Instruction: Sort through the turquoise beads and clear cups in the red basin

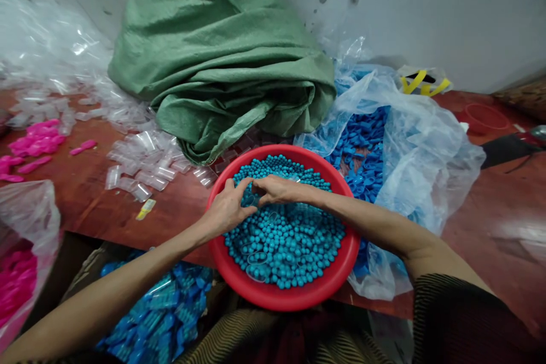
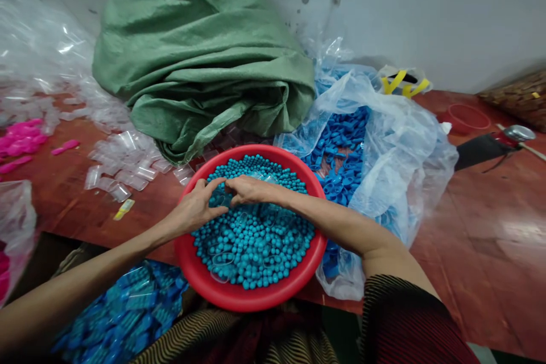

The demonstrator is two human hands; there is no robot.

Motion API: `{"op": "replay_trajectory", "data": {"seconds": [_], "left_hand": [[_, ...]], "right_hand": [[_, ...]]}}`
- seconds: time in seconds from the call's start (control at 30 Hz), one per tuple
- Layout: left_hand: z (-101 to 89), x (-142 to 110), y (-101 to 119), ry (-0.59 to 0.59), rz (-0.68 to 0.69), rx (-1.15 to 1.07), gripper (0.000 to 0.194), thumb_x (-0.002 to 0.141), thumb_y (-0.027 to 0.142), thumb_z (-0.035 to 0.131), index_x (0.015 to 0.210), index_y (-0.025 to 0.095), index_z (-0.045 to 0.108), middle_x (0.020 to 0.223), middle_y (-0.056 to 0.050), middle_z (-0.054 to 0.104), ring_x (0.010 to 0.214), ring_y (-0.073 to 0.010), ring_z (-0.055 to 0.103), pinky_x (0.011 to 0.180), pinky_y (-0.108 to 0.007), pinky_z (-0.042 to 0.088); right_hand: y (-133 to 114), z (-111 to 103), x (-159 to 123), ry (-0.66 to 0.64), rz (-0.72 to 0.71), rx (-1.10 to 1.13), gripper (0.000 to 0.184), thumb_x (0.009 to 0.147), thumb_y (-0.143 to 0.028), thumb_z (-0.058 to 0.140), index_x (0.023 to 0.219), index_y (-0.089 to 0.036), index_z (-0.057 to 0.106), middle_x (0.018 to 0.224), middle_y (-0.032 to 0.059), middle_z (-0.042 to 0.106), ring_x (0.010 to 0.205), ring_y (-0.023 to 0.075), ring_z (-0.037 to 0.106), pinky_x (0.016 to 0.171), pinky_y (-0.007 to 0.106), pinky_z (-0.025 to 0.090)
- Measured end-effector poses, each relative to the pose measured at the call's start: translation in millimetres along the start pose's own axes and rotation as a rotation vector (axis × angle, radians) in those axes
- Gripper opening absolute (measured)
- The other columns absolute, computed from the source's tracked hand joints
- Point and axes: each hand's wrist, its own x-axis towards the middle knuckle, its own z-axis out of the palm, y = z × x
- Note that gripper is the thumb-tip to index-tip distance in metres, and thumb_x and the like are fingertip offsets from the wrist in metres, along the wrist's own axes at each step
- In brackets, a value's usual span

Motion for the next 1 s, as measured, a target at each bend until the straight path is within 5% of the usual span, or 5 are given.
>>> {"op": "replay_trajectory", "data": {"seconds": [0.2,0.33,0.47,0.7,1.0], "left_hand": [[-3.4,4.5,-8.8,-0.098,0.106,0.071,0.048,0.072,0.044,0.066,0.112,0.021,0.054,0.097,-0.005,0.044,0.083,-0.0228,0.055,0.073,-0.034,0.046],[-9.1,8.9,-7.1,-0.123,0.17,0.13,0.033,0.076,0.035,0.062,0.106,0.021,0.055,0.096,-0.005,0.048,0.08,-0.0209,0.055,0.074,-0.034,0.046],[-18.2,8.0,-6.8,-0.189,0.262,0.171,0.023,0.08,0.025,0.055,0.102,0.021,0.058,0.098,-0.005,0.05,0.08,-0.0197,0.057,0.075,-0.033,0.046],[-12.2,-25.3,-3.8,-0.238,0.292,0.217,0.051,0.083,0.021,0.049,0.133,0.023,0.041,0.111,-0.01,0.053,0.098,-0.0256,0.056,0.085,-0.04,0.046],[5.6,-29.3,-9.5,-0.175,0.274,0.059,0.037,0.085,0.028,0.047,0.12,0.014,0.044,0.113,-0.013,0.055,0.104,-0.0266,0.054,0.091,-0.044,0.045]], "right_hand": [[8.3,0.5,-18.4,0.045,-0.041,-0.013,0.017,0.079,-0.021,0.064,0.096,-0.016,0.063,0.078,-0.0004,0.061,0.073,0.0131,0.053,0.065,0.022,0.034],[20.6,-11.5,-26.0,0.17,-0.078,-0.018,0.016,0.079,-0.018,0.063,0.093,-0.015,0.061,0.091,0.0027,0.061,0.082,0.0136,0.053,0.073,0.022,0.037],[26.6,-28.2,-30.0,0.262,0.041,-0.183,0.013,0.081,-0.015,0.057,0.093,-0.014,0.059,0.092,0.0041,0.062,0.08,0.0142,0.054,0.068,0.023,0.036],[18.9,-29.6,-12.4,0.072,0.228,-0.64,0.03,0.091,-0.013,0.035,0.094,-0.011,0.065,0.088,0.0144,0.068,0.072,0.0207,0.058,0.058,0.029,0.034],[5.6,-8.1,20.7,-0.086,-0.078,-0.536,0.025,0.086,-0.009,0.041,0.081,-0.014,0.066,0.075,0.0077,0.066,0.066,0.0157,0.055,0.056,0.026,0.03]]}}
